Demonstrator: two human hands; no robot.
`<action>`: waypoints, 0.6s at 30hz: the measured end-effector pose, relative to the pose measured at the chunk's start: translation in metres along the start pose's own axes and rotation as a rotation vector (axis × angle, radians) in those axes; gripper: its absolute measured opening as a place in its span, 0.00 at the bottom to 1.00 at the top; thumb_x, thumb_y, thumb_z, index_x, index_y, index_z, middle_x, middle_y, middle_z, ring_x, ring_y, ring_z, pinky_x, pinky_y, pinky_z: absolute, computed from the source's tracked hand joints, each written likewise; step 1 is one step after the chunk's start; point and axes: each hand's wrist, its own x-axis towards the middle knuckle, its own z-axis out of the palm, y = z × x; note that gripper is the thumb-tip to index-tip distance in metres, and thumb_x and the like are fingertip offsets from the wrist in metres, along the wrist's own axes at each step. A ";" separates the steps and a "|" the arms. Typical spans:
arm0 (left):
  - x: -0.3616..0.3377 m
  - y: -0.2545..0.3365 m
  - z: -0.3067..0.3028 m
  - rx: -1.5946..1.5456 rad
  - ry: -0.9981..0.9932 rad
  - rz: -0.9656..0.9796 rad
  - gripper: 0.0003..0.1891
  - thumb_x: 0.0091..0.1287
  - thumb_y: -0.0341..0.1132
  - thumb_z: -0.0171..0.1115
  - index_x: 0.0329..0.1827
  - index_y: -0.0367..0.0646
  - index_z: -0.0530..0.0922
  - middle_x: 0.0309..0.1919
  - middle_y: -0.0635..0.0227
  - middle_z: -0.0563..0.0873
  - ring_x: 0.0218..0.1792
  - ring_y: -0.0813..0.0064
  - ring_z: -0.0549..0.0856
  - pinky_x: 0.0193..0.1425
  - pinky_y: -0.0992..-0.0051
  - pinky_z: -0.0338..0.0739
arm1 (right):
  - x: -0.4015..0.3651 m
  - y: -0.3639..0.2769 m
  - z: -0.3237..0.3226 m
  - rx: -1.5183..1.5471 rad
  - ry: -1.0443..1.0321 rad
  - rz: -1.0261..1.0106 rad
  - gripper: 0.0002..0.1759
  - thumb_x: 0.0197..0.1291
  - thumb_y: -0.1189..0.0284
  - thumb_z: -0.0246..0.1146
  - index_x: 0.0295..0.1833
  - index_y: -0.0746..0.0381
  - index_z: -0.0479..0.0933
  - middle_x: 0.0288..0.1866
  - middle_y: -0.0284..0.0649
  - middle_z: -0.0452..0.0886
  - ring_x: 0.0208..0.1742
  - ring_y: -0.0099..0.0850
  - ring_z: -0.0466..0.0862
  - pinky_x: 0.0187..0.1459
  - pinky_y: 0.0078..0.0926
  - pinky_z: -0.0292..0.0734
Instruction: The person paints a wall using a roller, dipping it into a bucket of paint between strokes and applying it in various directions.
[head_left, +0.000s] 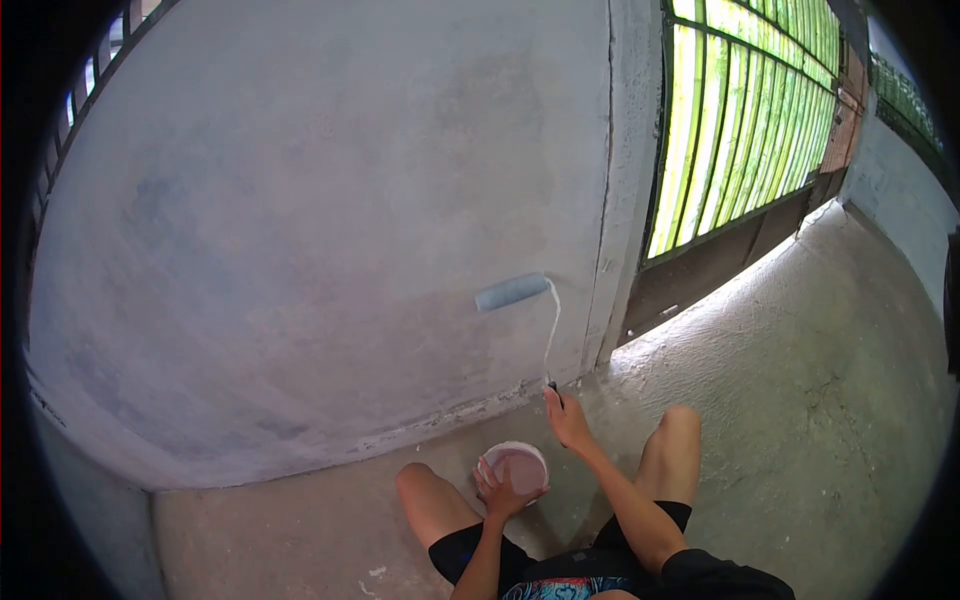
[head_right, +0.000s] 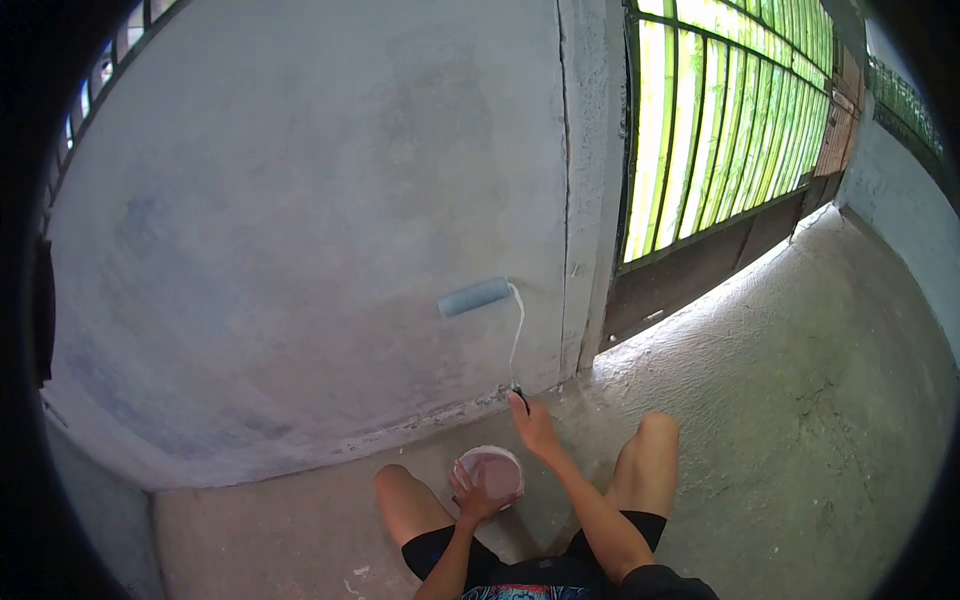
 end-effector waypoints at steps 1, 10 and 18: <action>0.001 0.002 -0.003 -0.002 0.001 -0.002 0.65 0.34 0.80 0.65 0.76 0.54 0.57 0.76 0.43 0.31 0.73 0.31 0.32 0.68 0.33 0.46 | 0.004 -0.006 0.002 0.031 0.011 -0.017 0.32 0.71 0.49 0.50 0.32 0.70 0.73 0.21 0.47 0.70 0.26 0.31 0.70 0.32 0.38 0.67; 0.000 0.000 -0.004 0.019 -0.081 -0.028 0.65 0.34 0.80 0.64 0.77 0.53 0.56 0.76 0.44 0.30 0.74 0.34 0.31 0.68 0.32 0.46 | -0.013 0.056 0.011 -0.039 -0.017 -0.037 0.32 0.71 0.49 0.51 0.30 0.70 0.70 0.18 0.42 0.63 0.24 0.29 0.65 0.28 0.36 0.65; -0.002 0.005 -0.011 -0.012 -0.104 -0.053 0.66 0.35 0.80 0.64 0.77 0.51 0.54 0.75 0.43 0.28 0.74 0.35 0.30 0.68 0.32 0.45 | -0.051 0.095 0.009 -0.078 -0.078 0.163 0.31 0.70 0.49 0.50 0.30 0.69 0.70 0.19 0.41 0.66 0.24 0.27 0.66 0.29 0.35 0.65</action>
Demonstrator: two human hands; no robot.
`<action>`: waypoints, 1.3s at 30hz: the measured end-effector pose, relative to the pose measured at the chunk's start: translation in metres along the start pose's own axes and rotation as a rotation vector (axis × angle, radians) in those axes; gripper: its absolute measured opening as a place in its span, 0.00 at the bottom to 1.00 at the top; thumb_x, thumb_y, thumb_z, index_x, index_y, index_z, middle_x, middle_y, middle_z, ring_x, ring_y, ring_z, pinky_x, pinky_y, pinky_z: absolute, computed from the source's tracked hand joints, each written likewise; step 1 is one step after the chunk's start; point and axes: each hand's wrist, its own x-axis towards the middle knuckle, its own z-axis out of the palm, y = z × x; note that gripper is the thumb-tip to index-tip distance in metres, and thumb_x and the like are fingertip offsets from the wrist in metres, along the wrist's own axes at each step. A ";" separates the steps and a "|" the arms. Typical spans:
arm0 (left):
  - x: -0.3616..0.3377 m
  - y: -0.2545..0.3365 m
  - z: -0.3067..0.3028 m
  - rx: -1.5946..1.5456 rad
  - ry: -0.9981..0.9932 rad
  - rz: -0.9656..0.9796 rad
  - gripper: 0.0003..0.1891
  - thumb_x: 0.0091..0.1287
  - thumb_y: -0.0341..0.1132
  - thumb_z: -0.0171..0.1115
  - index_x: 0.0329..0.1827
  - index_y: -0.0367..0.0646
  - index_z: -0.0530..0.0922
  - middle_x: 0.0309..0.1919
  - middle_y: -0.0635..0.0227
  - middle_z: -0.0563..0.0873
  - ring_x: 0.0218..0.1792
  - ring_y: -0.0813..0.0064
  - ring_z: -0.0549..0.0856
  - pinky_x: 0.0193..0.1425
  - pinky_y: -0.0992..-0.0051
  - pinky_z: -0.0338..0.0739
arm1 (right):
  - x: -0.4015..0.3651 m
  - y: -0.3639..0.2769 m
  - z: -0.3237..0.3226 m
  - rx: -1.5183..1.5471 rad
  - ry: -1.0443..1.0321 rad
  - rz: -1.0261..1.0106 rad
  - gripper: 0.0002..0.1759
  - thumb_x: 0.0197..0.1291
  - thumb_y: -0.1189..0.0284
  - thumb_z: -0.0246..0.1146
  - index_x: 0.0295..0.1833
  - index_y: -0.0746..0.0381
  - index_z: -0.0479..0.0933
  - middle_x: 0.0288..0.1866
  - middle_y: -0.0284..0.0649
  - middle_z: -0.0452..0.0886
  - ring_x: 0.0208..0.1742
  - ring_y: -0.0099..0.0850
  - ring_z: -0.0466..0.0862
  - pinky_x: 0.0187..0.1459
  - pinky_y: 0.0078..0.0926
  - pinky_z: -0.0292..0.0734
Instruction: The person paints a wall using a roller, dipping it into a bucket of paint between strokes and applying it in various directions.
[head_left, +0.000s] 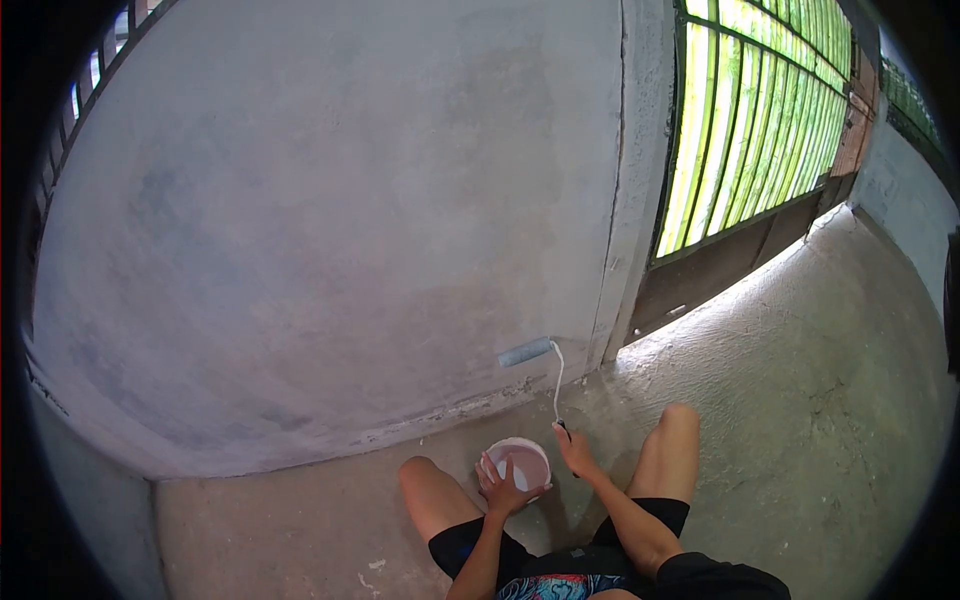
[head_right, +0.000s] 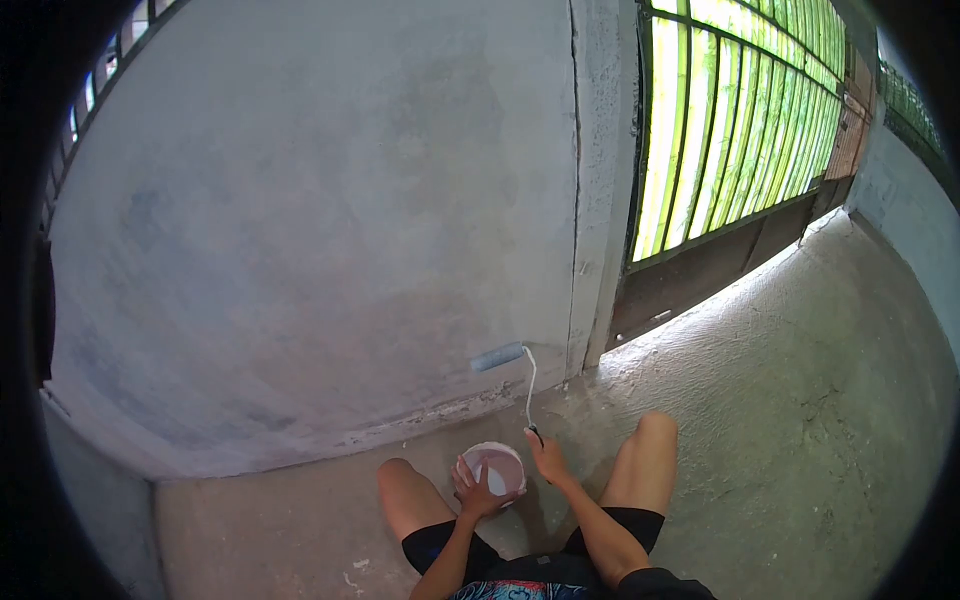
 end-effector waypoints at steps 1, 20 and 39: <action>0.002 -0.001 0.001 0.001 0.002 -0.002 0.66 0.35 0.80 0.64 0.77 0.51 0.54 0.75 0.43 0.28 0.74 0.35 0.30 0.68 0.32 0.45 | 0.000 -0.005 -0.001 -0.027 0.017 0.012 0.31 0.70 0.49 0.51 0.31 0.70 0.70 0.19 0.41 0.66 0.24 0.26 0.66 0.29 0.35 0.65; 0.002 0.008 -0.009 0.010 -0.089 -0.061 0.67 0.35 0.79 0.66 0.78 0.52 0.52 0.76 0.47 0.26 0.74 0.38 0.28 0.67 0.30 0.47 | 0.000 0.008 0.013 0.036 0.024 0.009 0.31 0.71 0.50 0.50 0.33 0.71 0.72 0.21 0.47 0.68 0.26 0.32 0.68 0.33 0.36 0.68; 0.002 0.008 -0.005 0.006 -0.082 -0.080 0.68 0.34 0.79 0.66 0.78 0.53 0.52 0.76 0.48 0.26 0.74 0.37 0.29 0.65 0.29 0.49 | -0.005 0.016 0.029 0.019 -0.010 -0.021 0.29 0.70 0.52 0.52 0.38 0.72 0.76 0.25 0.56 0.75 0.26 0.42 0.75 0.35 0.37 0.71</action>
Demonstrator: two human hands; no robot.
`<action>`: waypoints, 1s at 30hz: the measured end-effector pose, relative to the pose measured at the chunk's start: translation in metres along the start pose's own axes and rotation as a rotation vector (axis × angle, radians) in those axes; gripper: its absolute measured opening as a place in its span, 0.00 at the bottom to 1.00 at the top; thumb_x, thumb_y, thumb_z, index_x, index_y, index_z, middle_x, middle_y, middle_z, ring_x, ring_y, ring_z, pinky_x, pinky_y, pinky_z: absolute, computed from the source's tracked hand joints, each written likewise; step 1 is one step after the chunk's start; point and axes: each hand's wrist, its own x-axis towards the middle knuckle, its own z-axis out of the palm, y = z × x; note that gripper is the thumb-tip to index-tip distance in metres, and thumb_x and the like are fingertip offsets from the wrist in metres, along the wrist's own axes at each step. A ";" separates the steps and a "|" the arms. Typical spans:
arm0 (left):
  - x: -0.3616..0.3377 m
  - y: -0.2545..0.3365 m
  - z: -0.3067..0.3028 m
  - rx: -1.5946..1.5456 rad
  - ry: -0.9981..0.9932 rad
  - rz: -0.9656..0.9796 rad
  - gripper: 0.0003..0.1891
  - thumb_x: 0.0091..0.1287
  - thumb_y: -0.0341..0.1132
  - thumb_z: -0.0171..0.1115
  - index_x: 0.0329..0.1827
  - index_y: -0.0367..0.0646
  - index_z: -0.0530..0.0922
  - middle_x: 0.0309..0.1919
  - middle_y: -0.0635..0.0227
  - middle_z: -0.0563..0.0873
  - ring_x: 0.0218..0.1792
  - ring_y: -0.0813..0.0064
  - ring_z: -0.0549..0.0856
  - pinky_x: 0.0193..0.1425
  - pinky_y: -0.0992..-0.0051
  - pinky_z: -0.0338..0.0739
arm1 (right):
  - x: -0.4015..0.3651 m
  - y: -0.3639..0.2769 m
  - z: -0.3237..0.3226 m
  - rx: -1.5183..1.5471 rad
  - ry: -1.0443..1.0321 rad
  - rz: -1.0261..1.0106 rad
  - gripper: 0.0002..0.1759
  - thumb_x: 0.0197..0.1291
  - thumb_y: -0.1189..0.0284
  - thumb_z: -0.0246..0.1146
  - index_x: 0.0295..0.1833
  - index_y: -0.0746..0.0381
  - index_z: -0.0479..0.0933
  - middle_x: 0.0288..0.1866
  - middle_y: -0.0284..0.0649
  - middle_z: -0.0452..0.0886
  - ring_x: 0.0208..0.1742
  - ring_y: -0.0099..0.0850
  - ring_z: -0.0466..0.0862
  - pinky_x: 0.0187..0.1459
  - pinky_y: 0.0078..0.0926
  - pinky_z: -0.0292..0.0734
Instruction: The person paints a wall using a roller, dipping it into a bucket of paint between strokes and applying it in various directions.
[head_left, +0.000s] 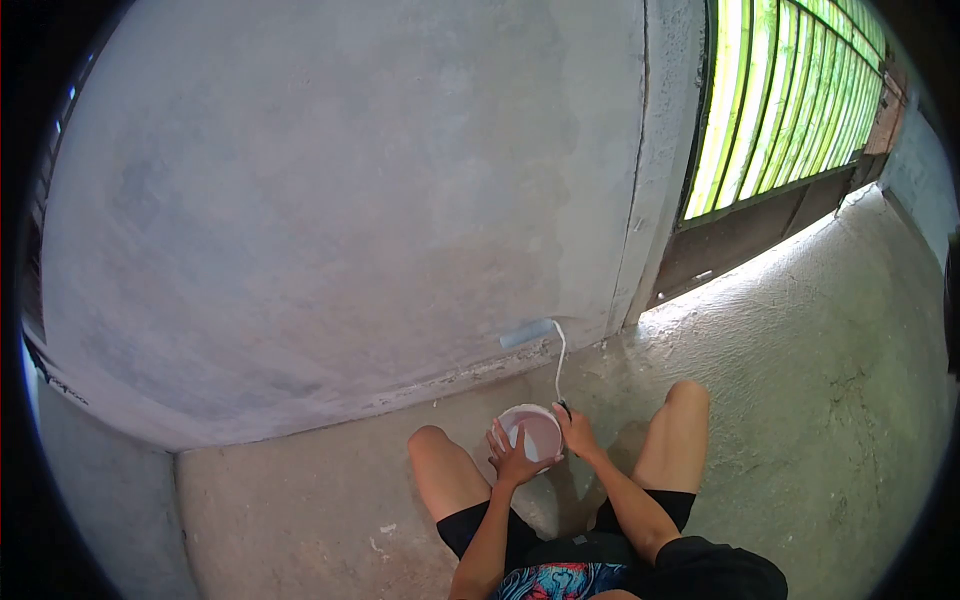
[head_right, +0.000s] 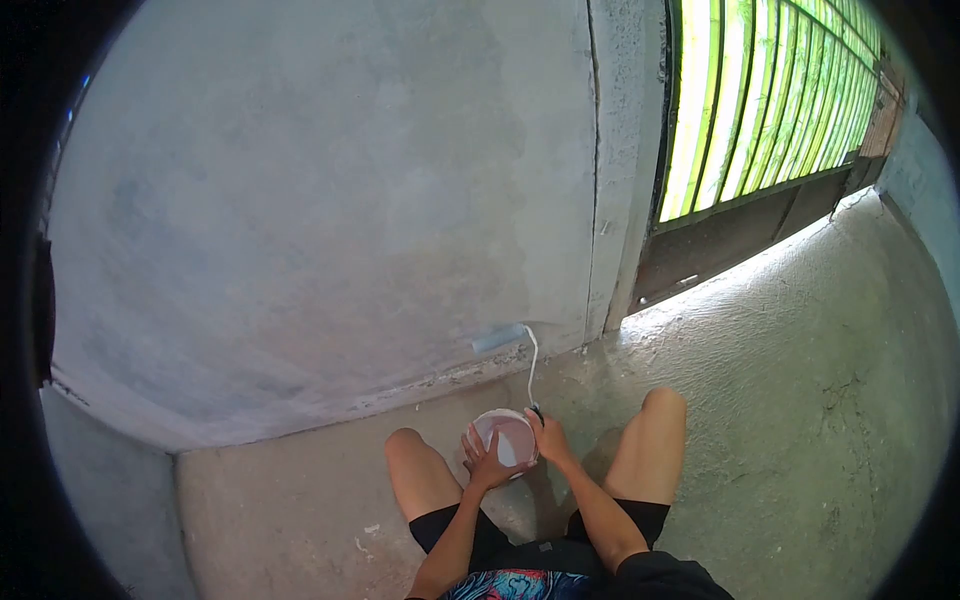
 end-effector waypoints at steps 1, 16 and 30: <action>0.000 0.001 -0.001 0.001 0.003 0.003 0.68 0.34 0.79 0.66 0.78 0.53 0.52 0.76 0.48 0.26 0.74 0.37 0.29 0.65 0.29 0.49 | 0.000 0.003 0.000 -0.020 -0.022 0.051 0.29 0.70 0.51 0.52 0.38 0.72 0.76 0.26 0.56 0.75 0.26 0.42 0.75 0.35 0.37 0.71; -0.002 0.004 -0.008 0.023 -0.056 -0.009 0.67 0.35 0.79 0.66 0.78 0.53 0.52 0.75 0.49 0.24 0.74 0.37 0.27 0.66 0.29 0.46 | -0.003 -0.009 -0.006 -0.009 -0.043 0.088 0.33 0.69 0.48 0.52 0.34 0.72 0.76 0.23 0.53 0.74 0.26 0.39 0.76 0.35 0.39 0.71; -0.002 -0.001 -0.003 0.035 -0.018 -0.007 0.65 0.36 0.78 0.66 0.78 0.58 0.52 0.75 0.47 0.25 0.74 0.36 0.30 0.65 0.30 0.51 | 0.036 -0.035 -0.019 0.184 0.069 -0.081 0.30 0.71 0.51 0.50 0.25 0.66 0.69 0.15 0.33 0.67 0.20 0.26 0.67 0.25 0.32 0.64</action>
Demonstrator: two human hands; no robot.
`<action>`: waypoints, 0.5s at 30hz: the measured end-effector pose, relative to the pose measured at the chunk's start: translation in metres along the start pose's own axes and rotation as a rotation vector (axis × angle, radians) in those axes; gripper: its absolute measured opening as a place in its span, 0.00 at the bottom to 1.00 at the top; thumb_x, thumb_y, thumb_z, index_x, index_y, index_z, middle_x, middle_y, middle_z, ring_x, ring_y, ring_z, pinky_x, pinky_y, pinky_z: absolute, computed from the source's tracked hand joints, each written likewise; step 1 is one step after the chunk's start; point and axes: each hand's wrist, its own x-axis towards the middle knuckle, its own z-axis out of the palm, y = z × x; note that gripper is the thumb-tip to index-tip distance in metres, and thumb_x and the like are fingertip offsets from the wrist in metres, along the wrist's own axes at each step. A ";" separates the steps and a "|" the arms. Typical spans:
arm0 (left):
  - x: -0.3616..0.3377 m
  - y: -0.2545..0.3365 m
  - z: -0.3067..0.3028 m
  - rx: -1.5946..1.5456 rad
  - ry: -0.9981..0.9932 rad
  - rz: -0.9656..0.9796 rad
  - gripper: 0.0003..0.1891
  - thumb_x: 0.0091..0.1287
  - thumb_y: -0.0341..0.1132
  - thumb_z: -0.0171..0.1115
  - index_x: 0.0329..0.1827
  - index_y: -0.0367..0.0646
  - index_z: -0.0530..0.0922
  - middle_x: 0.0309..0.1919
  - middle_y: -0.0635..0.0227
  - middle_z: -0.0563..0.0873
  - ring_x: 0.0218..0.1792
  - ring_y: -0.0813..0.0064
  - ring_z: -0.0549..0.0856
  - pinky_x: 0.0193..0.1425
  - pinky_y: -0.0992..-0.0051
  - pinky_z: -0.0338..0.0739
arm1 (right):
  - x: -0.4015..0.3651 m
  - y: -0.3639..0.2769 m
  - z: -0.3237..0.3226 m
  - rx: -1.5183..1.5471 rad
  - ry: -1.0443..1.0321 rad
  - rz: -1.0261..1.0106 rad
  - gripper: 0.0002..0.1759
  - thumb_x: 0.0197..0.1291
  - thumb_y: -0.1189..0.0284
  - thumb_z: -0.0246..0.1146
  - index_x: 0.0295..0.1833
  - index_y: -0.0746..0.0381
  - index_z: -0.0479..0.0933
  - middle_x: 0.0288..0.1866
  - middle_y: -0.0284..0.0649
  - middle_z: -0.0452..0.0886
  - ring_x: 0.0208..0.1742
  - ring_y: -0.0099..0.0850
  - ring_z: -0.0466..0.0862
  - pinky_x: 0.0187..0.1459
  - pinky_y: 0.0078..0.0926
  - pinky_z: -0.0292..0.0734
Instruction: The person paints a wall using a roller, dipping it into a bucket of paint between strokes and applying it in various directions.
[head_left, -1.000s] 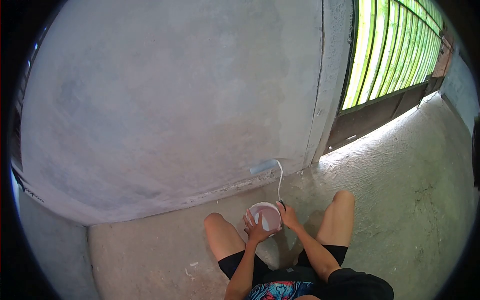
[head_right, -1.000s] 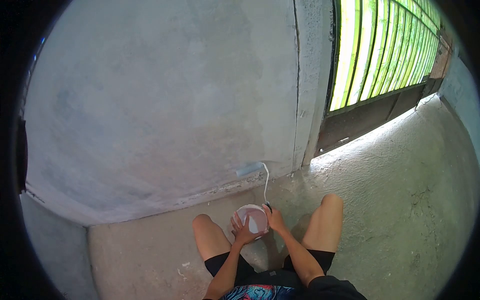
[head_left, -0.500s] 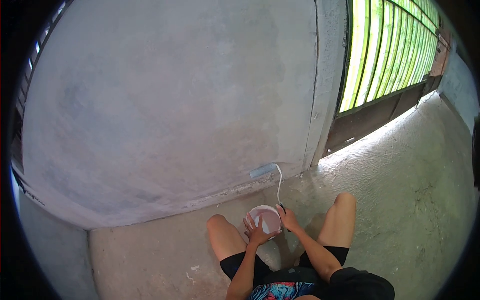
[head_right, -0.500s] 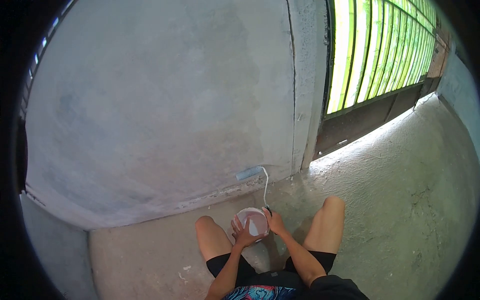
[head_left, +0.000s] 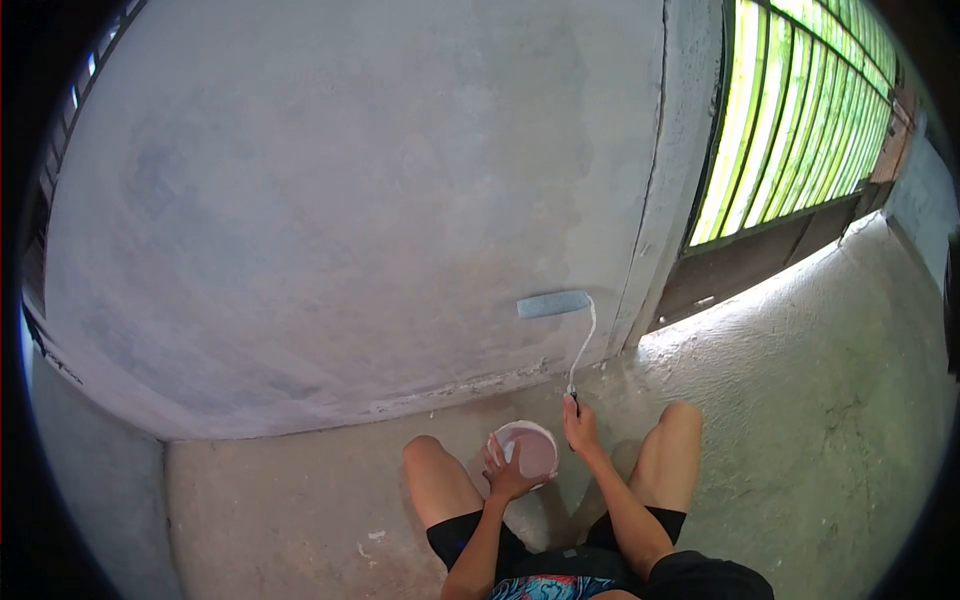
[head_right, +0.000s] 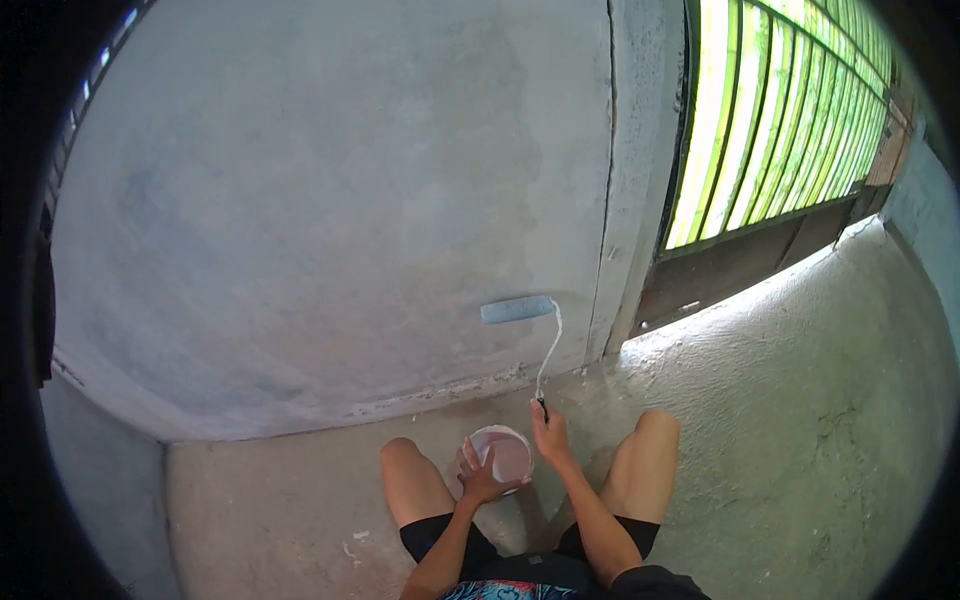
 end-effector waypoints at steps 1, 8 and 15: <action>0.001 0.001 0.003 -0.005 0.006 0.005 0.65 0.36 0.78 0.66 0.78 0.58 0.52 0.75 0.47 0.25 0.74 0.36 0.30 0.65 0.30 0.51 | 0.004 0.000 -0.002 0.023 0.002 0.035 0.30 0.72 0.50 0.49 0.25 0.65 0.68 0.15 0.32 0.66 0.20 0.25 0.66 0.24 0.31 0.63; 0.001 0.000 0.001 0.011 -0.013 -0.002 0.66 0.35 0.80 0.64 0.78 0.53 0.53 0.76 0.46 0.27 0.74 0.36 0.30 0.66 0.30 0.49 | 0.005 0.005 -0.006 -0.092 -0.004 0.002 0.30 0.71 0.51 0.52 0.29 0.69 0.70 0.19 0.39 0.64 0.24 0.27 0.64 0.29 0.34 0.65; 0.000 0.001 -0.002 -0.003 -0.008 -0.009 0.67 0.35 0.80 0.64 0.78 0.53 0.53 0.76 0.48 0.27 0.75 0.39 0.29 0.66 0.30 0.49 | -0.015 0.045 0.003 -0.100 -0.027 0.086 0.31 0.71 0.49 0.51 0.29 0.68 0.70 0.19 0.39 0.66 0.24 0.28 0.67 0.30 0.33 0.66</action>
